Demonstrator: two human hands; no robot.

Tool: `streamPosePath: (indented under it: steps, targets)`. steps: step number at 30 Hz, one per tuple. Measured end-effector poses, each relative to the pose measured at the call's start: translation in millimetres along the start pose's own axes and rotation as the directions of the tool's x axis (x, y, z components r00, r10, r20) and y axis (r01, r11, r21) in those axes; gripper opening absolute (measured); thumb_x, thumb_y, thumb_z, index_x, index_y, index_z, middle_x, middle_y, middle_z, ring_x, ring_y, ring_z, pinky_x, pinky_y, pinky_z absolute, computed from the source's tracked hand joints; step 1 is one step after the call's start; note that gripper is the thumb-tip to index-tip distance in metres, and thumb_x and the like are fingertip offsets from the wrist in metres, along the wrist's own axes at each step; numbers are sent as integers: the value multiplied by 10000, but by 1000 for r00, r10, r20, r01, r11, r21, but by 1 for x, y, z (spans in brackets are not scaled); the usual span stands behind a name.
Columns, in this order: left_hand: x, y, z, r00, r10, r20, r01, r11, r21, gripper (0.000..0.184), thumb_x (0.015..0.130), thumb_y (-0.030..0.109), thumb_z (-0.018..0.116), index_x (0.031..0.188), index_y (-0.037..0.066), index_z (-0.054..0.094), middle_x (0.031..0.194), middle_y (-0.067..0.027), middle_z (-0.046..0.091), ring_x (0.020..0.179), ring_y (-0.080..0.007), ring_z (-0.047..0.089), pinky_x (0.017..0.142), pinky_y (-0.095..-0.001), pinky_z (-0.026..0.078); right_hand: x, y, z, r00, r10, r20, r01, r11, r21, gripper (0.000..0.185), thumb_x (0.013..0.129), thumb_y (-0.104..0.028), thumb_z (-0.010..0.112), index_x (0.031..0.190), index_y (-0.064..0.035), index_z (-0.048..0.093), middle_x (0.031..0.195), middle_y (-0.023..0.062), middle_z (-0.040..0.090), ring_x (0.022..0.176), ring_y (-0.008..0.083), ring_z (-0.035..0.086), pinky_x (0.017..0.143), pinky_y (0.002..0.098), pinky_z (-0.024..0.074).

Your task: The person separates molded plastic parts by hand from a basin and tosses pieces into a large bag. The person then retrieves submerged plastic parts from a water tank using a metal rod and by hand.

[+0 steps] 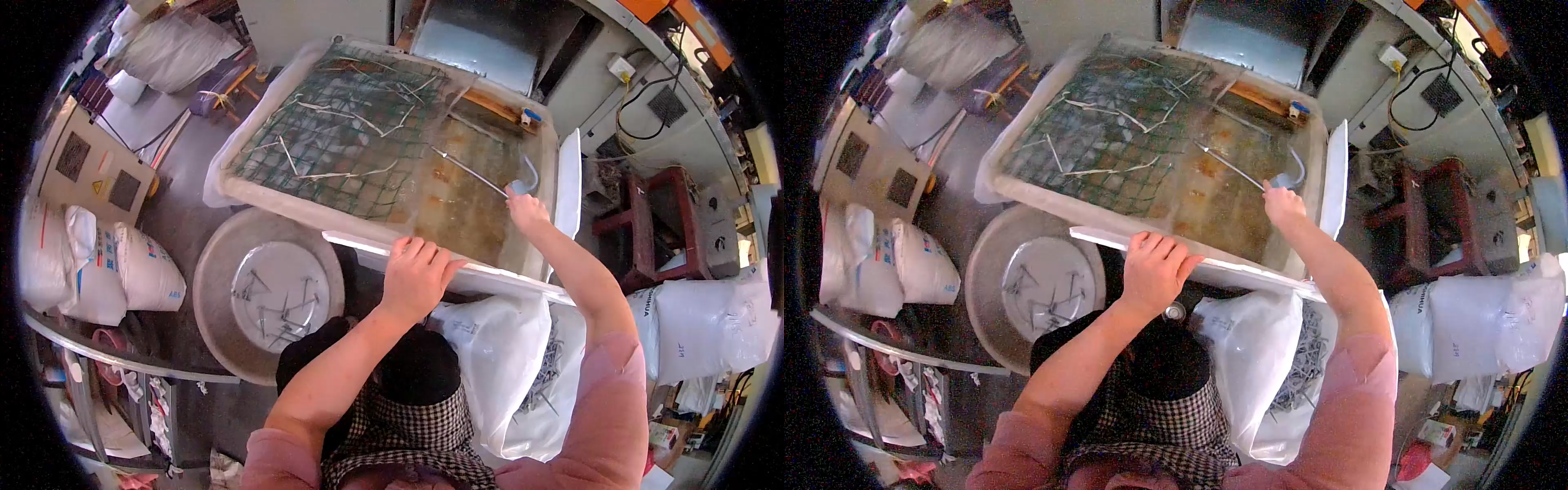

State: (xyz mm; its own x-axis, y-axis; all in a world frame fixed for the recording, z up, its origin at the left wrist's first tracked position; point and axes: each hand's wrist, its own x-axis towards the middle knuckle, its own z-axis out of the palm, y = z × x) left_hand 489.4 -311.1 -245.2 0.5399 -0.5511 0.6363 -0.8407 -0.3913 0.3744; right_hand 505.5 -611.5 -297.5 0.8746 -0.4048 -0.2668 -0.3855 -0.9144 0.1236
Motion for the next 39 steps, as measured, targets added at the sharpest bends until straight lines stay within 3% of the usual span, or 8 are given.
streamPosePath:
  steps: [4, 12, 16, 18, 23, 32, 34, 39]
  targets:
    - [0, 0, 1, 1000, -4, 7, 4, 1000, 11, 241, 774, 258, 656, 678, 74, 534, 685, -57, 518, 713, -249, 514, 773, -390, 391, 8, 6, 7, 997, 74, -10, -73, 997, 37, 321, 933, -285, 419, 1213, -163, 516, 984, 164, 639, 941, 350, 619, 780, 448, 514]
    - [1, 1, 2, 1000, 9, -7, -8, 999, 51, 241, 761, 263, 664, 678, 77, 535, 684, -62, 523, 715, -251, 516, 761, -386, 390, -15, 37, -13, 992, 109, -56, -114, 989, -90, 273, 923, -204, 405, 1015, -48, 608, 1017, 159, 636, 967, 328, 621, 802, 425, 514]
    - [1, 2, 2, 1000, 6, 8, -7, 999, 38, 233, 761, 261, 662, 684, 74, 546, 691, -63, 532, 726, -250, 523, 763, -386, 389, -22, 64, -12, 981, 170, -92, -180, 977, -115, 258, 911, -175, 413, 1006, -45, 614, 1001, 157, 644, 935, 331, 633, 788, 414, 523]
    - [1, 3, 1, 1000, 2, 12, -2, 998, 58, 227, 760, 262, 661, 693, 72, 559, 698, -64, 541, 739, -251, 529, 770, -386, 388, -22, 79, -12, 977, 197, -75, -206, 968, -144, 297, 928, -211, 378, 1102, -68, 571, 968, 187, 637, 909, 358, 630, 760, 451, 522]
    - [0, 3, -1, 1000, 0, 11, -1, 999, 36, 226, 765, 261, 660, 699, 67, 566, 697, -67, 543, 743, -253, 530, 777, -387, 386, -28, 101, -19, 960, 258, -109, -271, 953, -136, 310, 943, -220, 356, 1047, -55, 597, 991, 182, 633, 905, 364, 630, 762, 448, 524]
    - [1, 3, -2, 999, -3, 40, 1, 999, 35, 229, 779, 258, 654, 702, 61, 566, 691, -71, 540, 728, -261, 527, 771, -391, 388, -30, 114, -39, 900, 415, -133, -428, 899, -91, 307, 903, -182, 398, 1018, -30, 638, 1051, 159, 635, 987, 314, 619, 836, 409, 506]
    - [1, 4, -3, 999, -7, 41, 5, 999, 33, 226, 780, 256, 653, 703, 60, 568, 692, -71, 542, 725, -261, 527, 769, -392, 389, -43, 122, -58, 890, 452, -58, -455, 888, -60, 306, 892, -170, 410, 1026, -29, 646, 1076, 164, 629, 1006, 308, 614, 842, 408, 505]
    - [-1, 1, 1, 998, 53, -15, -52, 997, 58, 229, 805, 258, 630, 689, 77, 554, 667, -64, 516, 714, -243, 519, 748, -380, 397, -88, 137, -119, 979, 190, -72, -203, 916, -345, 262, 844, -153, 459, 932, -26, 671, 985, 179, 653, 926, 312, 644, 798, 421, 517]
